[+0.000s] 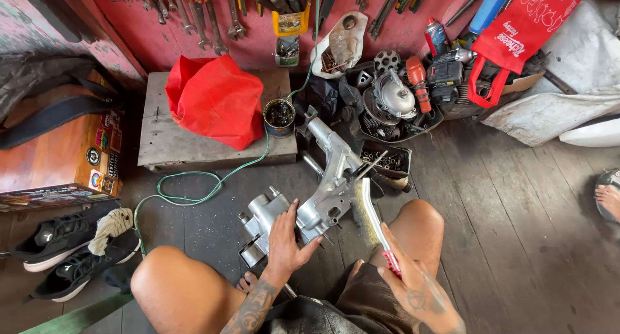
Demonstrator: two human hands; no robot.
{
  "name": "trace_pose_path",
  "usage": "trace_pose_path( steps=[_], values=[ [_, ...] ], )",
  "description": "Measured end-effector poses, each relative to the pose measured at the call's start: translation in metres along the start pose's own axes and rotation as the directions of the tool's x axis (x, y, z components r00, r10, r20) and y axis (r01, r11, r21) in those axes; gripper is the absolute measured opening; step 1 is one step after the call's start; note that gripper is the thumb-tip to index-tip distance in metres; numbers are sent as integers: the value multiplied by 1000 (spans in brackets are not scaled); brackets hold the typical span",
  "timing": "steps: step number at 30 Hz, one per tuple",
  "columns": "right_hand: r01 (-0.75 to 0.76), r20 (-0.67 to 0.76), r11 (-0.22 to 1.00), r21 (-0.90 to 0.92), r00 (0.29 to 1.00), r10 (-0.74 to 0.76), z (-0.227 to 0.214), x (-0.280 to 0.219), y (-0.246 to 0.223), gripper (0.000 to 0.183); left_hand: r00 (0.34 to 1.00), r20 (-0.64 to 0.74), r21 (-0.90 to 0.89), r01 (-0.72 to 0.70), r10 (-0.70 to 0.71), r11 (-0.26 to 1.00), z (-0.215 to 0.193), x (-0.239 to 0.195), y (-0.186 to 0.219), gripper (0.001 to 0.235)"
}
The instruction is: The person is using a wire brush to clean an aluminum engine casing, rotating the part to reach different areas.
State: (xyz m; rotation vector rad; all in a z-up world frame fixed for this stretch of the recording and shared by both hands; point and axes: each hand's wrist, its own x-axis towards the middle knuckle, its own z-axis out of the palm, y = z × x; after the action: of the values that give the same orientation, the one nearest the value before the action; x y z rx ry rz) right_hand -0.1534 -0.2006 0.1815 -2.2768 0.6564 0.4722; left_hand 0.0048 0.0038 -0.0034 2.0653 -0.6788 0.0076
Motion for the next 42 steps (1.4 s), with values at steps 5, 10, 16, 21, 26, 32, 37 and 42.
trace_pose_path(
  steps=[5, 10, 16, 21, 26, 32, 37, 42],
  values=[
    [139, -179, 987, 81, 976, -123, 22, 59, -8, 81, 1000, -8, -6, -17, 17, 1000, -3, 0, 0, 97],
    [243, -237, 948, 204, 952, -193, 26, 53, 6, 78, 999, 31, -12, 19, -18, 1000, 2, 3, -2, 101],
    [35, -15, 999, 25, 999, -34, 18, -1, 14, 83, 997, -20, 48, -73, 74, 996, 5, -3, -6, 98],
    [110, -281, 992, -65, 952, -124, 39, 32, -1, 82, 998, -18, -4, -59, 59, 998, 4, 0, -5, 97],
    [127, -252, 989, -75, 957, -142, 43, 10, 11, 82, 996, -17, 0, -87, 87, 996, 4, -2, -2, 96],
    [65, -110, 998, -6, 992, -66, 26, 9, 18, 81, 988, -35, 20, -147, 148, 989, 6, -3, -5, 97],
    [94, -182, 995, 37, 980, -86, 26, 23, 19, 83, 992, -23, 0, -122, 122, 992, 3, -3, 4, 96],
    [203, -162, 977, 63, 968, -191, 27, 1, 29, 82, 992, -34, -10, -123, 122, 992, 4, -1, 4, 94]
  ],
)
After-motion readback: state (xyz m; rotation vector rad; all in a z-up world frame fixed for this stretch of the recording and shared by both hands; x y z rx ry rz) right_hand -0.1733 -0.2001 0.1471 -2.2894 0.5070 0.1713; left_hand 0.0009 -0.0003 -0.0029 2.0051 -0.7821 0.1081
